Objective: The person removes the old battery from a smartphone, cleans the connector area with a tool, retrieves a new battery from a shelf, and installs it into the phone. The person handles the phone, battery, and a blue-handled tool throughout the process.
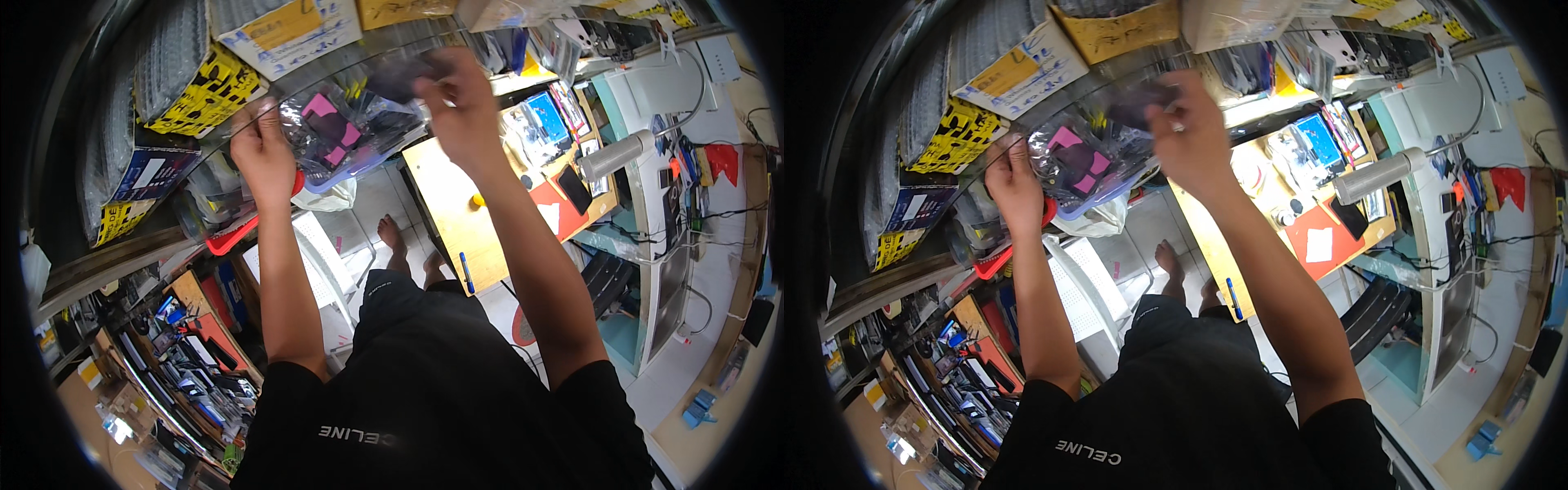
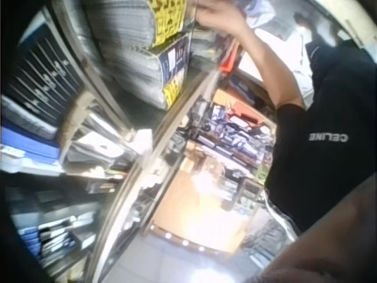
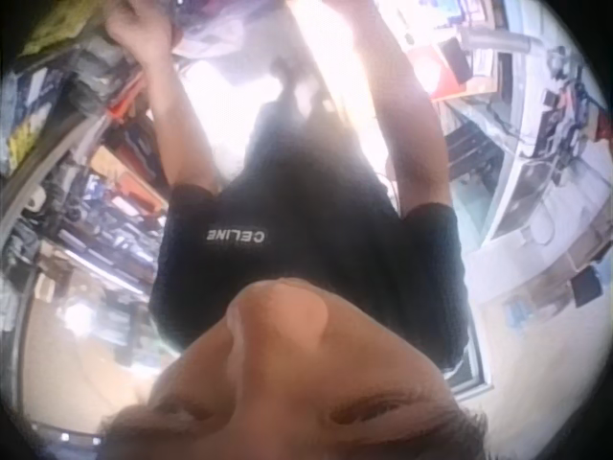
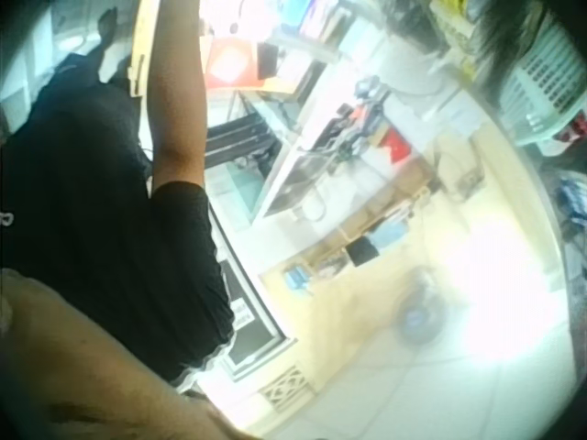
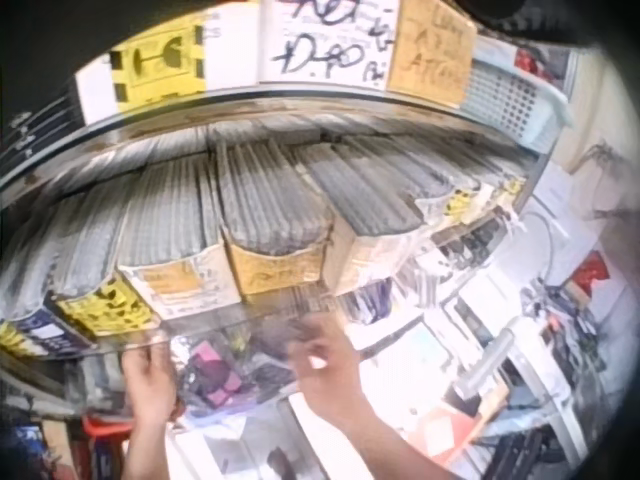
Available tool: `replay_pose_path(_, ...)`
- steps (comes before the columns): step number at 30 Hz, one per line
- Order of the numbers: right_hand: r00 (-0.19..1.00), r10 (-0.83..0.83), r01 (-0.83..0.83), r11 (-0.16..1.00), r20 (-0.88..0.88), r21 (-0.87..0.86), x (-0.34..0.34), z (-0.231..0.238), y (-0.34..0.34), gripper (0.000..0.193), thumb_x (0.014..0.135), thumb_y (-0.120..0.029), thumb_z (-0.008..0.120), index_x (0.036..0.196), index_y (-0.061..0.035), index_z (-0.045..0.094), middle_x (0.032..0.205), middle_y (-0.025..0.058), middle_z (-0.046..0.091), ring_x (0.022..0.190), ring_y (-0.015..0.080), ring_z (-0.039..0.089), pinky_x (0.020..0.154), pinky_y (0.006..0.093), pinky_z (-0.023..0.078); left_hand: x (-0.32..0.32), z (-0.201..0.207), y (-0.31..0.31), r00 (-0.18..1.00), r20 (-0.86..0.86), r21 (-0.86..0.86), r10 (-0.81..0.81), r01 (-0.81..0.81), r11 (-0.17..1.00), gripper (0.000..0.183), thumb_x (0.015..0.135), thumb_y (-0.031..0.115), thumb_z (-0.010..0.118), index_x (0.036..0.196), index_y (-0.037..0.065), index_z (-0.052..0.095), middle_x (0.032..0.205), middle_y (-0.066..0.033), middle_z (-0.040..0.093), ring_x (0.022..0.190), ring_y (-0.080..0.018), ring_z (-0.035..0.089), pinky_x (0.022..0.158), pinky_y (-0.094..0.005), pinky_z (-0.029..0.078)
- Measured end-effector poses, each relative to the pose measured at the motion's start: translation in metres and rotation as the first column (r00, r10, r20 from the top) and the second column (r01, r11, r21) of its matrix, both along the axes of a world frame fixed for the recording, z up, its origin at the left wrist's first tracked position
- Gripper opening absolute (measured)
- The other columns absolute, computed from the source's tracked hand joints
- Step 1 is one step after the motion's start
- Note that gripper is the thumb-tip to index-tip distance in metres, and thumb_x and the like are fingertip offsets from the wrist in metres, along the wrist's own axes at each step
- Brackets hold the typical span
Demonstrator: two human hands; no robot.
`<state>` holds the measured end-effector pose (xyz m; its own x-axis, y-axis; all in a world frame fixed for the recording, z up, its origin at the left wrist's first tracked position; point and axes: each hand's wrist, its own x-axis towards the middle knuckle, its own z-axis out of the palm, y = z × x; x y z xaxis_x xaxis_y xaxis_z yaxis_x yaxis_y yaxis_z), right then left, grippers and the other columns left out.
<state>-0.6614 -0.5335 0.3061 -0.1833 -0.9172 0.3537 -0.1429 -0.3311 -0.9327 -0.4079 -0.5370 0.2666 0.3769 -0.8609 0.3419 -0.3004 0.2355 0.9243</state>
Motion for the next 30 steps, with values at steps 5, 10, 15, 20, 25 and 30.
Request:
replay_pose_path(5, 0.638, 0.489, -0.454, 0.863, -0.594, 0.222, -0.003, -0.003, -0.008, 0.03, 0.084, 0.01, 0.064, 0.108, -0.0047, 0.074, 0.104, 0.0116, 0.079, 0.093, 0.0324, 0.075, 0.083, 0.0418, 0.06, 0.006, 0.012, 0.003, 0.992, -0.129, 0.12, -0.011, 0.027, 0.992, 0.019, 0.115, 0.019, 0.064, 0.111, 0.0, 0.065, 0.078, 0.0065, 0.055, 0.067, -0.003, 0.047, 0.056, -0.0236, 0.035)
replay_pose_path(10, 0.814, 0.394, -0.332, 0.919, -0.427, 0.214, 0.028, 0.002, -0.005, 0.039, 0.084, -0.003, 0.077, 0.123, -0.0013, 0.072, 0.11, 0.0191, 0.08, 0.106, 0.0337, 0.078, 0.091, 0.0405, 0.062, -0.001, 0.013, 0.013, 0.973, -0.177, 0.011, -0.146, 0.15, 0.989, 0.016, 0.116, 0.016, 0.059, 0.113, 0.001, 0.064, 0.085, 0.0011, 0.066, 0.078, -0.0066, 0.06, 0.067, -0.0234, 0.046)
replay_pose_path(15, 0.793, 0.333, -0.28, 0.943, -0.511, 0.18, 0.062, -0.015, -0.013, 0.055, 0.081, -0.021, 0.095, 0.125, -0.0008, 0.067, 0.102, 0.0199, 0.079, 0.091, 0.0311, 0.08, 0.08, 0.0411, 0.061, 0.004, 0.007, 0.016, 0.962, -0.218, -0.011, -0.167, 0.168, 0.986, 0.017, 0.111, 0.018, 0.07, 0.115, 0.003, 0.063, 0.087, -0.0003, 0.068, 0.077, -0.0072, 0.062, 0.076, -0.0254, 0.054)
replay_pose_path(20, 0.903, 0.242, -0.245, 0.969, -0.356, 0.037, 0.042, -0.014, -0.011, 0.015, 0.095, -0.004, 0.081, 0.105, 0.0016, 0.072, 0.093, 0.0113, 0.077, 0.077, 0.0204, 0.074, 0.072, 0.0354, 0.059, 0.013, 0.005, 0.015, 0.929, -0.328, -0.075, -0.172, 0.156, 0.985, 0.021, 0.111, 0.02, 0.07, 0.119, 0.005, 0.058, 0.088, -0.0014, 0.067, 0.076, -0.0093, 0.064, 0.068, -0.0274, 0.057)
replay_pose_path(25, 0.933, 0.165, -0.154, 0.986, -0.319, 0.058, 0.02, -0.01, -0.006, 0.008, 0.102, -0.001, 0.075, 0.109, 0.0017, 0.074, 0.094, 0.0089, 0.078, 0.088, 0.0123, 0.073, 0.08, 0.0275, 0.057, 0.004, 0.006, 0.021, 0.954, -0.258, -0.098, -0.152, 0.13, 0.987, 0.024, 0.108, 0.01, 0.071, 0.124, 0.001, 0.056, 0.092, -0.0053, 0.067, 0.079, -0.0128, 0.066, 0.073, -0.0281, 0.058)
replay_pose_path(30, 0.965, 0.209, -0.188, 0.972, -0.159, 0.139, 0.012, -0.011, -0.004, 0.007, 0.105, -0.001, 0.071, 0.11, 0.0032, 0.074, 0.097, 0.005, 0.08, 0.089, 0.0091, 0.071, 0.082, 0.0263, 0.056, -0.02, 0.016, 0.058, 0.977, 0.212, -0.25, 0.02, 0.035, 0.968, 0.042, 0.103, 0.005, 0.073, 0.14, -0.003, 0.055, 0.122, -0.015, 0.067, 0.109, -0.0198, 0.066, 0.095, -0.0363, 0.054)
